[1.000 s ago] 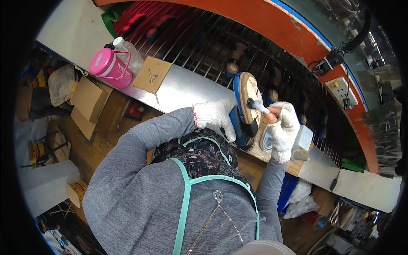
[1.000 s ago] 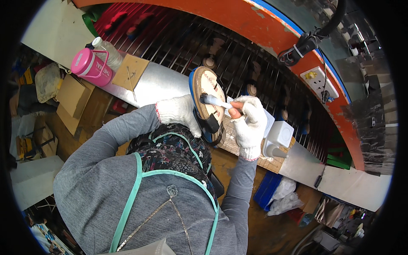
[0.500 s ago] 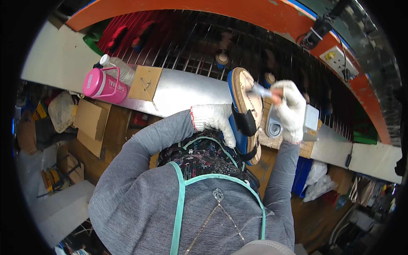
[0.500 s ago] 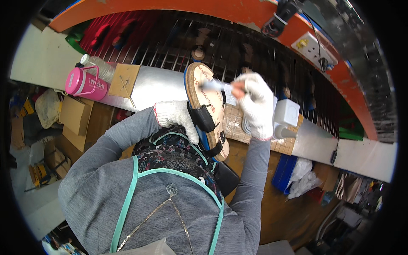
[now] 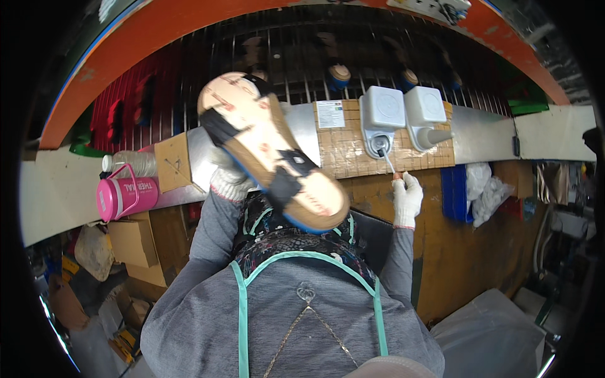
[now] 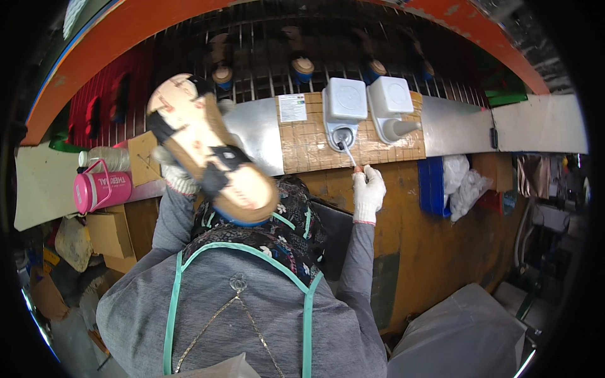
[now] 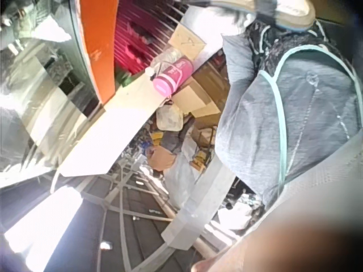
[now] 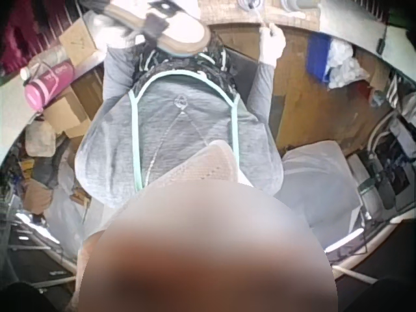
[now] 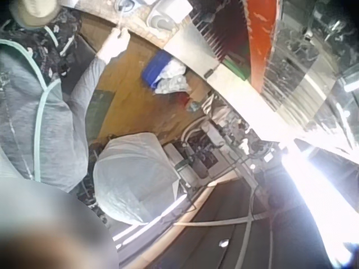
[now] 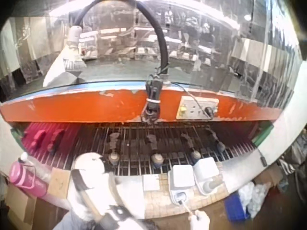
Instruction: The person holds a blue and black sandal and uses a small brush to apply glue from a container onto the sole and strap areas. The person repeatedly dips the brush into the glue and spreads it across the sandal's surfaces.
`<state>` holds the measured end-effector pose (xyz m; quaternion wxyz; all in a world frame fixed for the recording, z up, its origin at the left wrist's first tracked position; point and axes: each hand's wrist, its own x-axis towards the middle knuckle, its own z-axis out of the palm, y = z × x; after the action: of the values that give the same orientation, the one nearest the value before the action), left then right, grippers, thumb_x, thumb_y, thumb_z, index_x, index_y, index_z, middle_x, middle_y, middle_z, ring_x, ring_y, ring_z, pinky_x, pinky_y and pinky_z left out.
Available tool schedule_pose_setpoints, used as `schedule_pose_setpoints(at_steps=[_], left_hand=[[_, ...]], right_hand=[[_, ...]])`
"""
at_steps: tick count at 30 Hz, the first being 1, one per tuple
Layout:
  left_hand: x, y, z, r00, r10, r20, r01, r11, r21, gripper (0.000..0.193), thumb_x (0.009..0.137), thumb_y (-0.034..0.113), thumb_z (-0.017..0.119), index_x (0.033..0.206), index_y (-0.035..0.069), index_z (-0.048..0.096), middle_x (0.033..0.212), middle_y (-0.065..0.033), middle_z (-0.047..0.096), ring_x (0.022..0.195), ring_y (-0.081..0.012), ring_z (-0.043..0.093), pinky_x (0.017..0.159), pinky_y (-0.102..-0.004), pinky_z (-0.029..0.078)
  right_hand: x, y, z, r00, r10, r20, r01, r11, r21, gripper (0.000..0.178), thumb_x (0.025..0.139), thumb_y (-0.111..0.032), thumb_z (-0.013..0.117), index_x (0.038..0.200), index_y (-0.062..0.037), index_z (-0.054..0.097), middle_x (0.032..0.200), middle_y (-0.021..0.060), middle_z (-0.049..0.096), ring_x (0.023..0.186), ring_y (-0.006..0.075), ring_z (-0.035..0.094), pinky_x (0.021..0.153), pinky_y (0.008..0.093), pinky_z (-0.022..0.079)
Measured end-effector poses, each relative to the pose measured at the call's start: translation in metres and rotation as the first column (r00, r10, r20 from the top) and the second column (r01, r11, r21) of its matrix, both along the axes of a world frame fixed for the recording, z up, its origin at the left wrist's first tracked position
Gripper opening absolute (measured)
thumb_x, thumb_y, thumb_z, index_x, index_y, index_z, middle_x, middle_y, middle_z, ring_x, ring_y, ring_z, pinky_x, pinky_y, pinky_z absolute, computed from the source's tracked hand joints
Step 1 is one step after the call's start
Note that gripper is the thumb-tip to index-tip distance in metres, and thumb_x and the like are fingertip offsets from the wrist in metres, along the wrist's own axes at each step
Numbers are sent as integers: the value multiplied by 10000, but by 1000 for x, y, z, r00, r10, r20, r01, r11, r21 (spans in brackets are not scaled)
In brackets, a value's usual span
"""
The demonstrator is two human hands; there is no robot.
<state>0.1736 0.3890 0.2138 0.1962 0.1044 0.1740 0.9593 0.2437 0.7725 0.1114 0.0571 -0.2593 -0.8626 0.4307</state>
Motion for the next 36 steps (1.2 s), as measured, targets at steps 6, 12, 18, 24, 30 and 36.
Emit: schedule_pose_setpoints(at_steps=[6, 12, 18, 24, 30, 36], left_hand=[[14, 7, -9, 996, 71, 59, -75, 995, 62, 555, 991, 386, 544, 1422, 48, 455, 1308, -171, 576, 1169, -319, 608, 1056, -486, 491], [10, -20, -62, 983, 89, 161, -103, 991, 82, 592, 1042, 498, 419, 1460, 80, 433, 1436, -179, 514, 1307, -346, 522, 1097, -502, 462], [9, -24, -48, 998, 62, 18, -60, 996, -60, 675, 998, 570, 454, 1435, 56, 454, 1339, -188, 558, 1165, -324, 594, 975, -465, 536], [-17, 14, 1, 903, 364, 230, -204, 831, -517, 925, 879, 796, 459, 1396, 30, 488, 1187, -155, 658, 960, -252, 703, 827, -370, 615], [-18, 41, 19, 972, 214, 93, -140, 854, -502, 834, 896, 709, 557, 1395, 42, 511, 1243, -137, 668, 1053, -227, 691, 920, -354, 580], [-13, 39, 24, 986, 148, -73, -158, 721, -674, 797, 925, 691, 531, 1402, 54, 507, 1230, -131, 666, 1072, -206, 672, 938, -370, 568]], right_hand=[[-18, -1, -29, 998, -11, 59, -26, 813, 582, 165, 892, -329, 686, 920, -171, 720, 961, 65, 671, 896, 279, 626, 807, 428, 396], [-17, -8, -32, 988, -4, 157, -89, 807, 583, 187, 909, -347, 664, 924, -167, 710, 939, 56, 676, 890, 301, 629, 854, 447, 397], [-15, 12, -48, 998, -30, 49, 47, 919, -390, 215, 952, -184, 630, 961, 16, 708, 731, 6, 645, 619, 71, 508, 530, 256, 364], [-25, -1, -11, 998, 30, -63, -39, 989, -143, 123, 858, -132, 755, 932, -35, 741, 764, -10, 629, 631, 83, 511, 572, 263, 407], [-44, -57, 109, 743, 357, -566, -222, 930, 294, 192, 772, -119, 829, 941, -48, 773, 894, 64, 687, 843, 216, 610, 722, 337, 459], [-41, -121, 161, 684, 439, -583, -471, 876, 107, 173, 823, -82, 798, 985, -30, 769, 946, 84, 682, 902, 207, 618, 800, 310, 483]])
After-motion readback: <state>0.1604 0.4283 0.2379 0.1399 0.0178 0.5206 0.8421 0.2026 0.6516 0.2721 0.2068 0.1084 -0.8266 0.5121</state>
